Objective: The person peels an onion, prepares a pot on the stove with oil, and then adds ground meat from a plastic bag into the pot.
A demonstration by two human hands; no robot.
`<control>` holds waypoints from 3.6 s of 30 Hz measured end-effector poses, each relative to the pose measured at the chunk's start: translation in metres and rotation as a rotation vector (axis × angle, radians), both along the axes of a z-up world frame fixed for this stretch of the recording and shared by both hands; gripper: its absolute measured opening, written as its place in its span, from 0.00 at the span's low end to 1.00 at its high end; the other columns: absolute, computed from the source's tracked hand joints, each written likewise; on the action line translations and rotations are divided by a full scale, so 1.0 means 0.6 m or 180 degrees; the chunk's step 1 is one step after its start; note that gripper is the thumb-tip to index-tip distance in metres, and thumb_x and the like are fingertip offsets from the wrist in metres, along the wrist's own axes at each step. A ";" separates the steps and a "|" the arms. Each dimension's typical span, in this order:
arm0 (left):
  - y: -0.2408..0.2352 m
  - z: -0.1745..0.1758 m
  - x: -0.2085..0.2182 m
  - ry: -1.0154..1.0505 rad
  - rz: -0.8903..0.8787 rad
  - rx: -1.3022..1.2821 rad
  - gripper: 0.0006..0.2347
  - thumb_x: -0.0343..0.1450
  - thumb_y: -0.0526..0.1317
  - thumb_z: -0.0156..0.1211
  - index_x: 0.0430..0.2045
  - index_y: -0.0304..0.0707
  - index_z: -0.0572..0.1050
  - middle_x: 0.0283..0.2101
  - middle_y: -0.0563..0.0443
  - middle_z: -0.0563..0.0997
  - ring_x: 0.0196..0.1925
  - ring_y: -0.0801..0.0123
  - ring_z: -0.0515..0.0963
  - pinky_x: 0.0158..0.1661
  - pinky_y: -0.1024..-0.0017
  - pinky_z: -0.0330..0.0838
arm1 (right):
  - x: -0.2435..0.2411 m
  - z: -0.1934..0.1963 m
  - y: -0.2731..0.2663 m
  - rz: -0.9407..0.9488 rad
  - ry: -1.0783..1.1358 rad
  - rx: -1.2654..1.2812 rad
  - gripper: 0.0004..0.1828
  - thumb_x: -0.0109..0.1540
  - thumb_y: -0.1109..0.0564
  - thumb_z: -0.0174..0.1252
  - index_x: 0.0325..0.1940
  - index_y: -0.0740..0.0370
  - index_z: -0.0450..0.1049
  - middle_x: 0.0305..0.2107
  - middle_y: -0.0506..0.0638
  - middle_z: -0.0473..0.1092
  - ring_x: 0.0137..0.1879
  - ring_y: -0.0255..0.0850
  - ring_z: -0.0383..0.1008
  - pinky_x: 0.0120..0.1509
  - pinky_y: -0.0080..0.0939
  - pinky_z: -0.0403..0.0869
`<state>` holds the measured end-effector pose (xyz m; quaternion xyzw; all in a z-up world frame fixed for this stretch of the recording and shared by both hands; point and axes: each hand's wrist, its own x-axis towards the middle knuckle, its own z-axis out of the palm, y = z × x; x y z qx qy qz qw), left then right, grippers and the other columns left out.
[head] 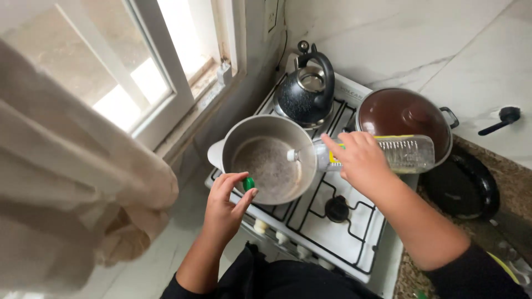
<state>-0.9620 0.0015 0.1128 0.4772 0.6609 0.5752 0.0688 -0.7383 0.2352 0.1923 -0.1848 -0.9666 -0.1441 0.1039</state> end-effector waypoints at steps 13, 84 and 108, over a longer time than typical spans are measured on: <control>0.078 -0.022 -0.115 -0.0027 -0.0510 -0.0123 0.15 0.65 0.37 0.72 0.45 0.37 0.78 0.45 0.48 0.80 0.49 0.58 0.79 0.49 0.67 0.73 | -0.113 -0.023 0.011 0.0047 -0.0517 0.0617 0.34 0.53 0.59 0.57 0.66 0.51 0.70 0.43 0.52 0.71 0.52 0.49 0.70 0.67 0.56 0.64; 0.113 -0.032 -0.121 0.0200 -0.0595 -0.0036 0.16 0.65 0.35 0.70 0.46 0.35 0.78 0.48 0.45 0.81 0.53 0.54 0.78 0.53 0.64 0.72 | -0.043 -0.001 -0.023 -0.0386 0.0522 -0.0817 0.50 0.44 0.54 0.70 0.71 0.53 0.64 0.51 0.55 0.69 0.59 0.53 0.67 0.64 0.55 0.63; 0.130 0.004 -0.021 -0.1710 -0.1603 -0.0603 0.12 0.63 0.33 0.73 0.40 0.34 0.82 0.39 0.50 0.83 0.44 0.67 0.79 0.46 0.71 0.73 | 0.064 -0.007 -0.083 -0.0157 0.0949 -0.1682 0.50 0.44 0.56 0.71 0.71 0.52 0.65 0.53 0.51 0.70 0.56 0.49 0.70 0.64 0.52 0.66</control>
